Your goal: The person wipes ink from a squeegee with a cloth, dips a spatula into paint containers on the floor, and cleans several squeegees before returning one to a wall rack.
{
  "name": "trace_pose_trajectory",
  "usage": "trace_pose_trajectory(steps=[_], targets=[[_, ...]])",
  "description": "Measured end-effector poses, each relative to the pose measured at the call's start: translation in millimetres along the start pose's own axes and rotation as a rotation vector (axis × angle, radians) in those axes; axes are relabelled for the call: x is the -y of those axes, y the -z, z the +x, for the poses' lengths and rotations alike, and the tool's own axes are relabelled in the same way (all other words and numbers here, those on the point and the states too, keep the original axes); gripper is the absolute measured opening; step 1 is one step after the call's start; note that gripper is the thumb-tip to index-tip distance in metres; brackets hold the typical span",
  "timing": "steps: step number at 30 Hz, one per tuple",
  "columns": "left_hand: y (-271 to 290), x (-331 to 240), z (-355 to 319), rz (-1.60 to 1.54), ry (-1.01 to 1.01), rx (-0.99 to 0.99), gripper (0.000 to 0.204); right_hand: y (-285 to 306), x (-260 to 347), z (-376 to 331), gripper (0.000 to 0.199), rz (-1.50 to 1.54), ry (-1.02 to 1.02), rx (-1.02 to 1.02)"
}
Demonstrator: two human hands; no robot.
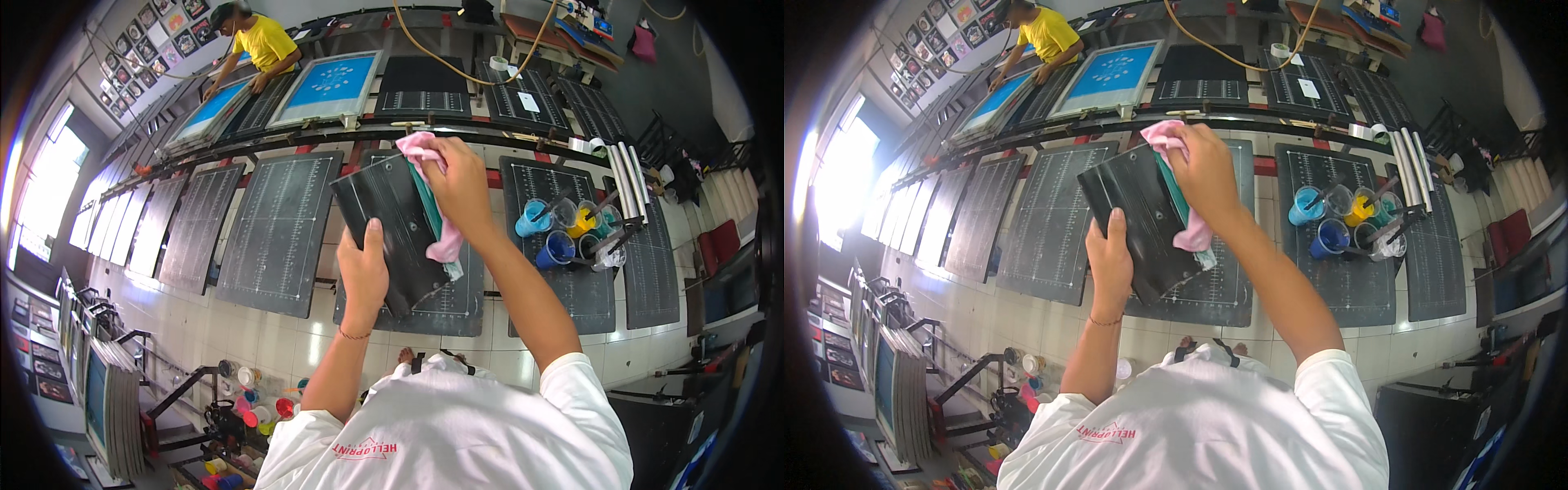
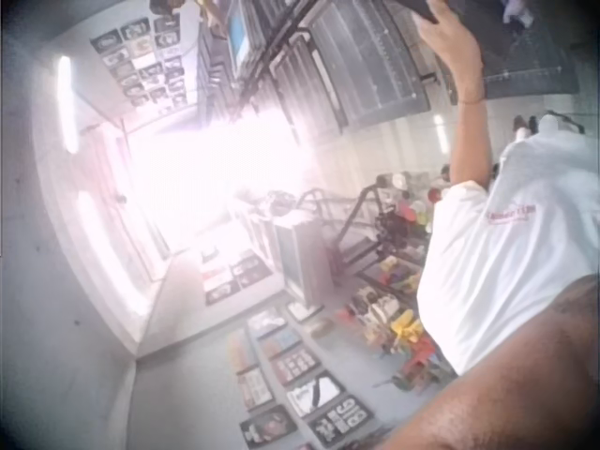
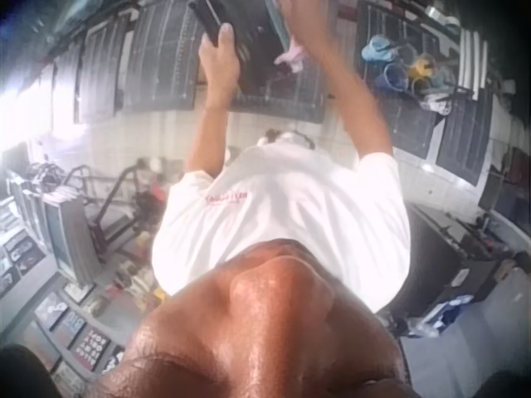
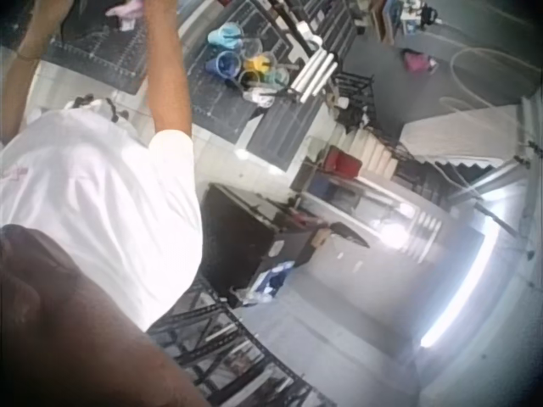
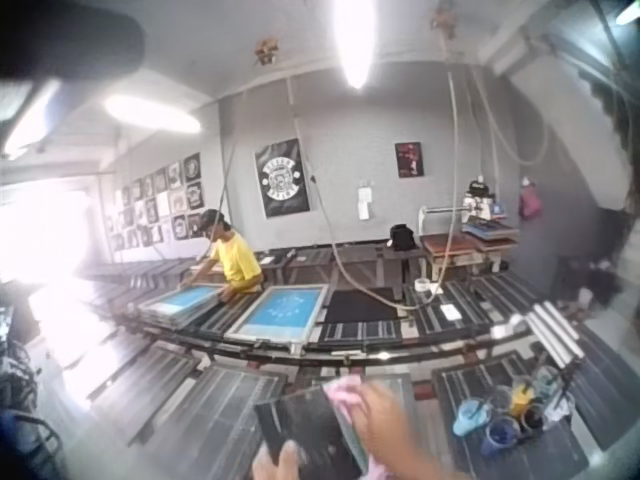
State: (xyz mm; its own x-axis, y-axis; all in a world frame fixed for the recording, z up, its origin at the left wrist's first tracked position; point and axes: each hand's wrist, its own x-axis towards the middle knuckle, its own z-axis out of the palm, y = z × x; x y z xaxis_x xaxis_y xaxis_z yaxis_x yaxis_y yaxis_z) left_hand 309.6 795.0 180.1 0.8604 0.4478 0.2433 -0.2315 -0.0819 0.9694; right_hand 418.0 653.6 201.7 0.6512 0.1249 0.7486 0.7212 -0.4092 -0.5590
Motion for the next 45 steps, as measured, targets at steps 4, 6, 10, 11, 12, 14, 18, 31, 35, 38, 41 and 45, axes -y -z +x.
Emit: trace_pose_trajectory(steps=[4, 6, 10, 11, 12, 14, 18, 31, 35, 38, 41, 45], targets=[[6, 8, 7, -0.079, -0.023, -0.036, 0.03, -6, -3, -20, 0.021, 0.024, -0.06, 0.137], [19, 6, 15, -0.078, -0.004, -0.008, 0.031, -7, 1, -61, 0.023, 0.057, -0.076, 0.175], [19, 13, 14, -0.008, -0.062, 0.056, 0.032, -9, 5, -38, 0.023, -0.012, -0.072, 0.089], [16, 10, 7, -0.019, 0.029, 0.054, 0.032, -8, 8, -18, 0.024, -0.032, -0.029, 0.059], [15, 8, 7, -0.013, 0.005, 0.055, 0.031, -10, 6, -8, 0.024, -0.003, -0.039, 0.06], [17, 4, 7, -0.004, -0.044, 0.038, 0.03, -15, 5, 6, 0.023, 0.064, -0.049, 0.074], [31, -2, 28, -0.068, -0.009, -0.024, 0.03, -15, 9, -66, 0.02, 0.055, -0.067, 0.196], [13, -2, 16, 0.014, -0.071, 0.067, 0.03, -13, 12, 6, 0.011, 0.023, -0.02, -0.051], [23, 1, 34, -0.08, -0.069, -0.016, 0.031, -12, 26, -47, 0.012, 0.103, -0.135, 0.133], [21, 0, 36, -0.176, -0.042, -0.047, 0.031, -8, 29, -70, 0.013, 0.176, -0.215, 0.159], [23, 11, 40, -0.177, -0.07, -0.086, 0.034, -3, 29, -84, 0.016, 0.14, -0.209, 0.181], [22, -6, 49, -0.524, 0.134, -0.172, 0.037, 1, 5, -130, 0.016, 0.09, -0.346, 0.33]])
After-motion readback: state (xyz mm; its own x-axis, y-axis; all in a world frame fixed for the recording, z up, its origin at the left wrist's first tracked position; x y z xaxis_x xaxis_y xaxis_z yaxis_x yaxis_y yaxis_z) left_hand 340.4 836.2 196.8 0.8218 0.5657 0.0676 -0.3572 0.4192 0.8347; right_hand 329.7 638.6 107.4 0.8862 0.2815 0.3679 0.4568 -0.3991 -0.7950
